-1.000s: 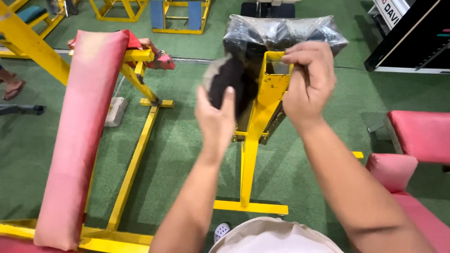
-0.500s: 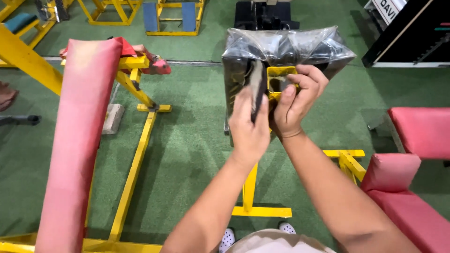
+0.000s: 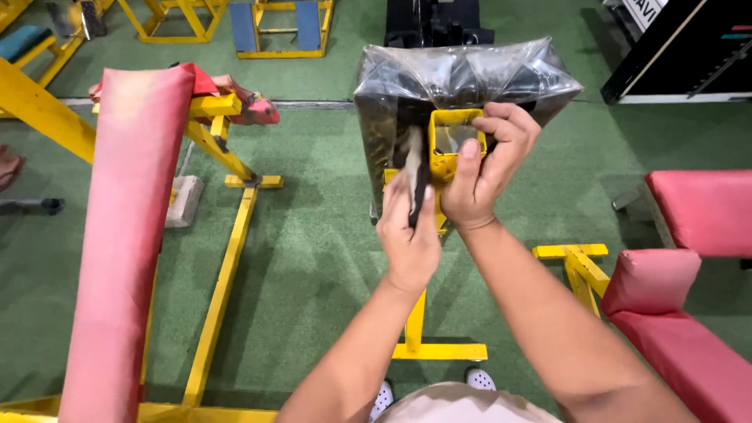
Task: Wiping down the frames and pads of gym equipment using a cloth.
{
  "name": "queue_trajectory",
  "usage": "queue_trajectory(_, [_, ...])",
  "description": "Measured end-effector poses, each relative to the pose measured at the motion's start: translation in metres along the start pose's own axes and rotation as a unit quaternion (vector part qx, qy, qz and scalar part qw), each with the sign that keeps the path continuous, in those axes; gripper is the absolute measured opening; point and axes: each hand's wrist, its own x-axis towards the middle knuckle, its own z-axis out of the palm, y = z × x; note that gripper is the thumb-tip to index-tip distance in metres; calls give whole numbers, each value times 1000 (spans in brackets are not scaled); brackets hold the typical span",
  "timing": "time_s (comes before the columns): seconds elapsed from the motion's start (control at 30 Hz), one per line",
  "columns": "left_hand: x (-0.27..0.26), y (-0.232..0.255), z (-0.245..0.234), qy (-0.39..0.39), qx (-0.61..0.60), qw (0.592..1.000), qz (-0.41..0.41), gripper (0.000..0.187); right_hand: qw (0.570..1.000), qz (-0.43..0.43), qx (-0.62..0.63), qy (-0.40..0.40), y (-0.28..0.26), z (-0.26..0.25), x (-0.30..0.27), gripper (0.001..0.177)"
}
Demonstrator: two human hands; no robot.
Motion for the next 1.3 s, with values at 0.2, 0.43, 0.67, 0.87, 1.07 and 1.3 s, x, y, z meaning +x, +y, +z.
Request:
queue_trajectory(0.2, [35, 22, 12, 27, 28, 994, 105, 27, 997, 44, 52, -24, -5, -6, 6, 36])
queue_trajectory(0.43, [-14, 3, -3, 0, 17, 998, 62, 31, 995, 59, 84, -6, -2, -4, 6, 32])
queue_trajectory(0.67, [14, 17, 19, 25, 53, 990, 125, 43, 994, 74, 78, -18, -1, -8, 3, 34])
queue_trajectory(0.87, [26, 18, 8, -8, 30, 998, 63, 33, 995, 73, 67, -14, -4, -7, 5, 32])
queue_trajectory(1.07, [-21, 6, 5, -17, 82, 994, 74, 44, 994, 70, 79, -5, -1, -5, 2, 32])
queue_trajectory(1.3, [20, 10, 12, -32, 121, 976, 176, 46, 994, 71, 76, -35, 3, -11, 2, 31])
